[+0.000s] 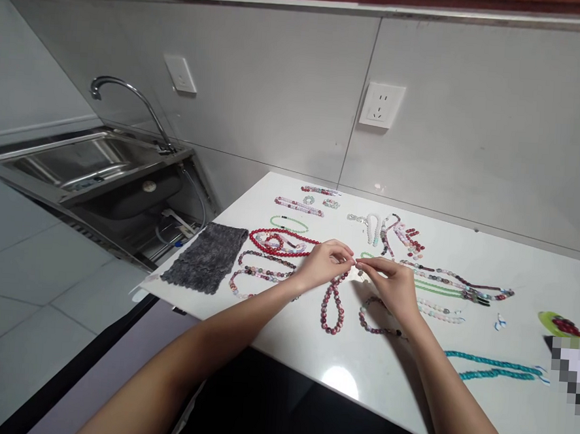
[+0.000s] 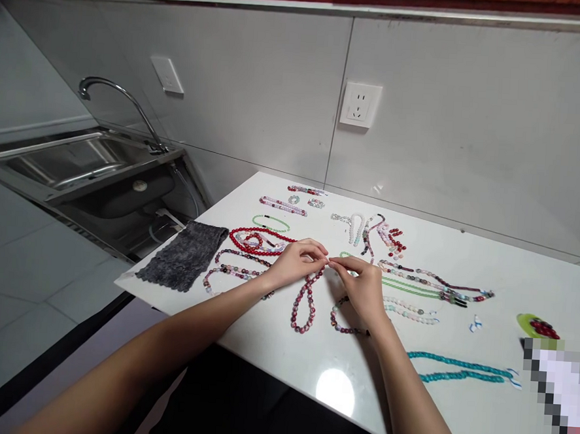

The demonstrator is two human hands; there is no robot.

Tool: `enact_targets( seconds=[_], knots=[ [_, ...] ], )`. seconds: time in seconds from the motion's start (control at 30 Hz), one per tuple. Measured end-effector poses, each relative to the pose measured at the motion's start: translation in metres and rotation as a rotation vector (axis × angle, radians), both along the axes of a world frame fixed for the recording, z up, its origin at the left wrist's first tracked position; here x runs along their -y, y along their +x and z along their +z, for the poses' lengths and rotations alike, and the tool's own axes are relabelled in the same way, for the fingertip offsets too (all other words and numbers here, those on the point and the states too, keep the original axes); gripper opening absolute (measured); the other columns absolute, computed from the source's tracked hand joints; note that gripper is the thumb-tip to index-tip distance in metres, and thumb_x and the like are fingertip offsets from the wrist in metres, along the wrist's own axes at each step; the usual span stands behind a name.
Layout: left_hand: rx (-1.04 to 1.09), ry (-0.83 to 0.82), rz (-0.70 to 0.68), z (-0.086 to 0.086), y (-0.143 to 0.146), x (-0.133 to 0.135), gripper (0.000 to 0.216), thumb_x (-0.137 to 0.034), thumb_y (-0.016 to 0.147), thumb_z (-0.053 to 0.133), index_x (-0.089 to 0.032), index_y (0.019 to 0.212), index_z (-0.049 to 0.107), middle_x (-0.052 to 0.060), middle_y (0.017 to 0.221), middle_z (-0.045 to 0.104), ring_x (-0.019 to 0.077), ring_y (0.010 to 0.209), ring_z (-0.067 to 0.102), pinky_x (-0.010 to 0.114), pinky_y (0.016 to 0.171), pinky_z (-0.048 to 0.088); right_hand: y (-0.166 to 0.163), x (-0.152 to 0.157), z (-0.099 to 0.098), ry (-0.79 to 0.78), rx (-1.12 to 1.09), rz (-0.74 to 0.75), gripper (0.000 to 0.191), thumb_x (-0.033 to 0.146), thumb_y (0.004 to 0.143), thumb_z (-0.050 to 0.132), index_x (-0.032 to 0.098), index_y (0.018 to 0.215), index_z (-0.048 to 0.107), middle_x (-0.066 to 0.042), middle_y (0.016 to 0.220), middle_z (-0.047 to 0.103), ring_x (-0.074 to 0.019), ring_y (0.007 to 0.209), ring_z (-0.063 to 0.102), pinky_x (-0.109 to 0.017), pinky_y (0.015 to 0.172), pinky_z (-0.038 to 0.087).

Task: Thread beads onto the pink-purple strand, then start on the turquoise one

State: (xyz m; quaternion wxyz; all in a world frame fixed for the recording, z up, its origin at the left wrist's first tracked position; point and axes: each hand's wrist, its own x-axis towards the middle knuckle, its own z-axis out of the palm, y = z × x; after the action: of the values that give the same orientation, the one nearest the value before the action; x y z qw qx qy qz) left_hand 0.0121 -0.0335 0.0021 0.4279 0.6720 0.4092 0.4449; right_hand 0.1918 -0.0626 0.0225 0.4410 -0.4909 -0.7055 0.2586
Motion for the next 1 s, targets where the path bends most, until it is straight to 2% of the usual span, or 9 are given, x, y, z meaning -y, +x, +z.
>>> enact_targets(
  seconds=[0.77, 1.0],
  knots=[
    [-0.026, 0.056, 0.008, -0.0031, -0.0005, 0.001, 0.013, -0.026, 0.08, 0.064, -0.015, 0.077, 0.07, 0.008, 0.102, 0.064, 0.0143, 0.088, 0.062, 0.024, 0.073, 0.051, 0.0029, -0.0014, -0.006, 0.082, 0.135, -0.005, 0.017, 0.034, 0.086, 0.062, 0.025, 0.089, 0.076, -0.001, 0.09, 0.075, -0.0219, 0.084, 0.069, -0.032, 0.075, 0.052],
    [-0.024, 0.028, -0.003, -0.0067, -0.0004, -0.002, 0.014, -0.028, 0.079, 0.065, -0.015, 0.077, 0.071, 0.009, 0.102, 0.065, 0.0143, 0.086, 0.062, 0.025, 0.076, 0.051, 0.0056, -0.0013, -0.0069, 0.203, 0.283, 0.076, 0.018, 0.029, 0.091, 0.055, 0.023, 0.093, 0.071, -0.004, 0.091, 0.072, -0.0214, 0.083, 0.066, -0.033, 0.074, 0.049]
  ],
)
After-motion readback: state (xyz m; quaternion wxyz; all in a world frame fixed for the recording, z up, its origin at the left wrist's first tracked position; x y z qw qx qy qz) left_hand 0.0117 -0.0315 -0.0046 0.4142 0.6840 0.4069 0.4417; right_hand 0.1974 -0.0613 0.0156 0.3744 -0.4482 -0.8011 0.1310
